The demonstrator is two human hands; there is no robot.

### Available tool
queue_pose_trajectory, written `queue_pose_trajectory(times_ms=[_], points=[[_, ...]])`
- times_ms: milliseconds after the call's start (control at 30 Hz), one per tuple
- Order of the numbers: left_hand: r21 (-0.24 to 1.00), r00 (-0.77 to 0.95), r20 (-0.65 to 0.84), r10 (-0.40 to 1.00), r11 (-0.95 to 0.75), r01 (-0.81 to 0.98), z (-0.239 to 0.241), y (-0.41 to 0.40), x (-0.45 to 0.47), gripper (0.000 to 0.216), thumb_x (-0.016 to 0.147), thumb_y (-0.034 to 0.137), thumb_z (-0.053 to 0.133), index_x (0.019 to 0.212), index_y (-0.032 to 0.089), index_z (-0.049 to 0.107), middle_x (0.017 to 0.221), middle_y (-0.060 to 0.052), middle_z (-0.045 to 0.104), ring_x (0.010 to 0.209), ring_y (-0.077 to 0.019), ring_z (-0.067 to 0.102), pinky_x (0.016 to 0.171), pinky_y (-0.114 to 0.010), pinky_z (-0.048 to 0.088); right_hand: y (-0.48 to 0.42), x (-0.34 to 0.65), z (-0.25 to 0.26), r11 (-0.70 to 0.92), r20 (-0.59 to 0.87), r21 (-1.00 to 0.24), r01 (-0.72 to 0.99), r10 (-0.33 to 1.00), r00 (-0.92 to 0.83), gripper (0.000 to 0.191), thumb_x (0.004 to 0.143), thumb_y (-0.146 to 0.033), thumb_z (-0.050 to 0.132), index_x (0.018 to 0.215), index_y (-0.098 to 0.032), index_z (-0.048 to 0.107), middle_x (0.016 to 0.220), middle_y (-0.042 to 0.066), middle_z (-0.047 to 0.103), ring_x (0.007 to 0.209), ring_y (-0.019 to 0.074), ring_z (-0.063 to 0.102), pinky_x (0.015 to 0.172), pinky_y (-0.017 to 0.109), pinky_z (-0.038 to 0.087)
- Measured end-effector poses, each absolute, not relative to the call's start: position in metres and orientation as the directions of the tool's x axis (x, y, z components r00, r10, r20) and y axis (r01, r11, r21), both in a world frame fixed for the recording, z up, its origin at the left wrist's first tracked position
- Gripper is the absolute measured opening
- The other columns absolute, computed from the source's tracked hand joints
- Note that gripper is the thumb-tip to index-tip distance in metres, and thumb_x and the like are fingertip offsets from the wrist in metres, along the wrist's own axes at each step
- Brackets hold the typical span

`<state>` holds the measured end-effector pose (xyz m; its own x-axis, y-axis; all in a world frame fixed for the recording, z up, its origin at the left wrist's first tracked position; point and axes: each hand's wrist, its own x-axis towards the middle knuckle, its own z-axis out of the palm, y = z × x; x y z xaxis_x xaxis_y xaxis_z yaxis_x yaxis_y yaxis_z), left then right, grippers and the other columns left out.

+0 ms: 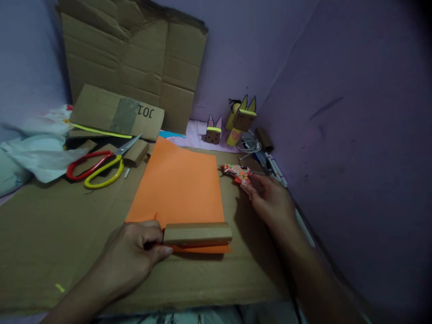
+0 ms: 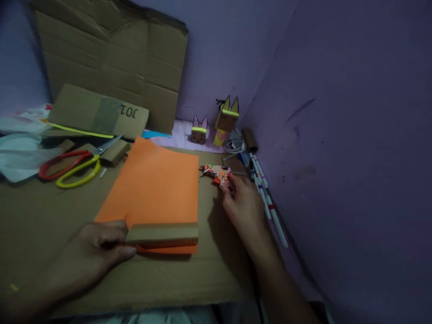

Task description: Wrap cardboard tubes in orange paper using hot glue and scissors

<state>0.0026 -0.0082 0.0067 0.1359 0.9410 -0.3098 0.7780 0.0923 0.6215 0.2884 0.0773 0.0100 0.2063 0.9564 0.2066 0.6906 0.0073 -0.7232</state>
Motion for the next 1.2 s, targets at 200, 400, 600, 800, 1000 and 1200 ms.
queue_pose_trajectory(times_ms=[200, 400, 600, 800, 1000, 1200], points=[[0.637, 0.137, -0.304, 0.943, 0.094, 0.765, 0.008, -0.008, 0.003, 0.028, 0.072, 0.038, 0.052, 0.052, 0.020, 0.053, 0.061, 0.003, 0.054, 0.061, -0.0143, 0.055, 0.057, -0.026, 0.036, -0.014, 0.276, 0.009, 0.079, 0.008, -0.931, 0.357, 0.980, -0.197, 0.056, 0.076, -0.023, 0.060, 0.130, -0.023, 0.044, 0.105, 0.009, 0.065, 0.063, 0.0128, 0.059, 0.058, 0.027, 0.050], [0.662, 0.160, -0.282, 0.946, 0.071, 0.746, 0.004, -0.008, 0.000, 0.030, 0.076, 0.037, 0.052, 0.052, 0.019, 0.055, 0.062, 0.003, 0.054, 0.060, -0.0133, 0.056, 0.056, -0.023, 0.039, -0.032, 0.262, -0.013, -0.008, -0.063, -0.974, 0.227, 0.970, -0.235, 0.080, 0.075, -0.015, 0.057, 0.145, -0.023, 0.018, 0.108, 0.008, 0.062, 0.064, 0.0112, 0.054, 0.060, 0.025, 0.048], [0.683, 0.196, -0.286, 0.938, 0.056, 0.728, 0.000, -0.007, -0.004, 0.030, 0.080, 0.040, 0.051, 0.060, 0.021, 0.062, 0.065, 0.002, 0.057, 0.063, -0.0140, 0.058, 0.055, -0.021, 0.041, -0.025, 0.258, -0.016, 0.062, -0.015, -0.965, 0.255, 0.957, -0.289, 0.088, 0.074, -0.010, 0.057, 0.147, -0.025, 0.010, 0.111, 0.008, 0.065, 0.067, 0.0129, 0.055, 0.060, 0.026, 0.044], [0.656, 0.189, -0.189, 0.964, -0.018, 0.754, 0.000, -0.012, -0.002, 0.031, 0.080, 0.038, 0.053, 0.056, 0.021, 0.061, 0.060, 0.002, 0.055, 0.058, -0.0130, 0.056, 0.052, -0.021, 0.040, -0.024, 0.253, -0.013, 0.084, 0.000, -0.941, 0.327, 0.969, -0.248, 0.087, 0.073, -0.015, 0.060, 0.146, -0.023, 0.013, 0.103, 0.006, 0.067, 0.078, 0.0205, 0.061, 0.068, 0.032, 0.046], [0.654, 0.142, -0.033, 0.989, -0.086, 0.752, -0.003, -0.018, 0.001, 0.029, 0.080, 0.036, 0.055, 0.055, 0.021, 0.059, 0.061, 0.003, 0.055, 0.060, -0.0121, 0.056, 0.055, -0.019, 0.041, -0.028, 0.251, -0.014, 0.037, -0.025, -0.956, 0.291, 0.978, -0.206, 0.084, 0.073, -0.013, 0.058, 0.145, -0.022, 0.016, 0.094, 0.004, 0.068, 0.074, 0.0191, 0.060, 0.067, 0.031, 0.045], [0.669, 0.197, 0.031, 0.980, -0.166, 0.724, -0.005, -0.016, -0.001, 0.028, 0.079, 0.037, 0.057, 0.055, 0.022, 0.062, 0.058, 0.004, 0.055, 0.054, -0.0106, 0.056, 0.049, -0.018, 0.039, -0.029, 0.251, -0.016, 0.008, -0.044, -0.955, 0.295, 0.985, -0.168, 0.083, 0.073, -0.015, 0.059, 0.144, -0.021, 0.017, 0.091, 0.004, 0.068, 0.073, 0.0181, 0.058, 0.066, 0.031, 0.042]])
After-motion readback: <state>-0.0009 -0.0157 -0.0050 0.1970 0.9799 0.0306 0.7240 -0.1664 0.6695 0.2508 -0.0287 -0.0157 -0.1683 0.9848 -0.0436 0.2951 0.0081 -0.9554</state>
